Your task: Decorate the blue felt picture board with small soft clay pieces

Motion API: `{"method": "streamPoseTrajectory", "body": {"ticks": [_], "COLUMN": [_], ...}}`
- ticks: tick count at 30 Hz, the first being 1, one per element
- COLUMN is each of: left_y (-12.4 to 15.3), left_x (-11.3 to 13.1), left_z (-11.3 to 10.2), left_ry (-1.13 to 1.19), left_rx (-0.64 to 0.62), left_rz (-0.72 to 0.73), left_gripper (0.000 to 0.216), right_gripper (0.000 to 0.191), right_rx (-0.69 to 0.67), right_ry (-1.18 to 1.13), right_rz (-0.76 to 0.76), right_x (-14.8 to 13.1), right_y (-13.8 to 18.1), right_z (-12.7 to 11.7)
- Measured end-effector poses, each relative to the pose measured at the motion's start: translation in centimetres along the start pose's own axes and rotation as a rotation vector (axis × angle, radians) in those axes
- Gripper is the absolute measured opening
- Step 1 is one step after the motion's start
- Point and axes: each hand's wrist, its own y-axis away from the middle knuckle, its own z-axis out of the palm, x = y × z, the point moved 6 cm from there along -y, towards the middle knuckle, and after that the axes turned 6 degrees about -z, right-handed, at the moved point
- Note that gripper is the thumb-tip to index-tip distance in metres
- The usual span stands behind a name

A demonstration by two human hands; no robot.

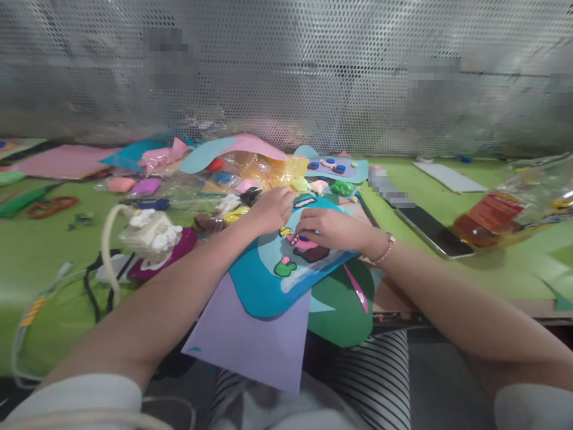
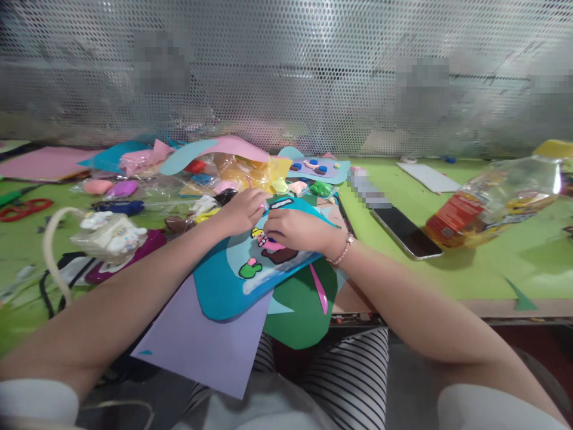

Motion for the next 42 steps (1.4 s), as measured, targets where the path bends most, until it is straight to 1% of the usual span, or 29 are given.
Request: {"method": "streamPoseTrajectory", "body": {"ticks": [8,17,22,28,32,37,40,42], "left_y": [-0.1,-0.1,0.0,0.2,0.4,0.7,0.7,0.7], "left_x": [0.1,0.3,0.3,0.7,1.2,1.4,1.6,1.6], "left_z": [0.1,-0.1,0.1,0.0,-0.3,-0.5,-0.8,-0.9], "left_ry": [-0.029,-0.015,0.065,0.183,0.224,0.285,0.333,0.338], "left_rx": [0.003,-0.025,-0.053,-0.134,-0.176,-0.238,-0.226,-0.217], "left_rz": [0.033,0.017,0.030,0.078,0.119,0.119,0.138,0.145], "left_gripper": [0.034,0.034,0.036,0.040,0.045,0.039,0.036,0.035], "right_gripper": [0.021,0.020,0.020,0.016,0.015,0.014,0.012,0.011], "right_rx": [-0.021,-0.022,-0.008,0.008,0.079,0.244,0.325,0.343], "right_ry": [0.025,0.056,0.080,0.068,0.075,0.021,-0.056,-0.084], "right_rz": [0.022,0.026,0.038,0.072,0.058,0.150,0.200,0.222], "right_x": [-0.1,-0.2,-0.2,0.6,1.4,2.9,3.8,4.2], "right_y": [-0.3,-0.3,-0.4,-0.1,0.2,0.7,1.0,1.2], "right_z": [0.4,0.4,0.2,0.4,0.1,-1.0,-1.4,-1.4]}}
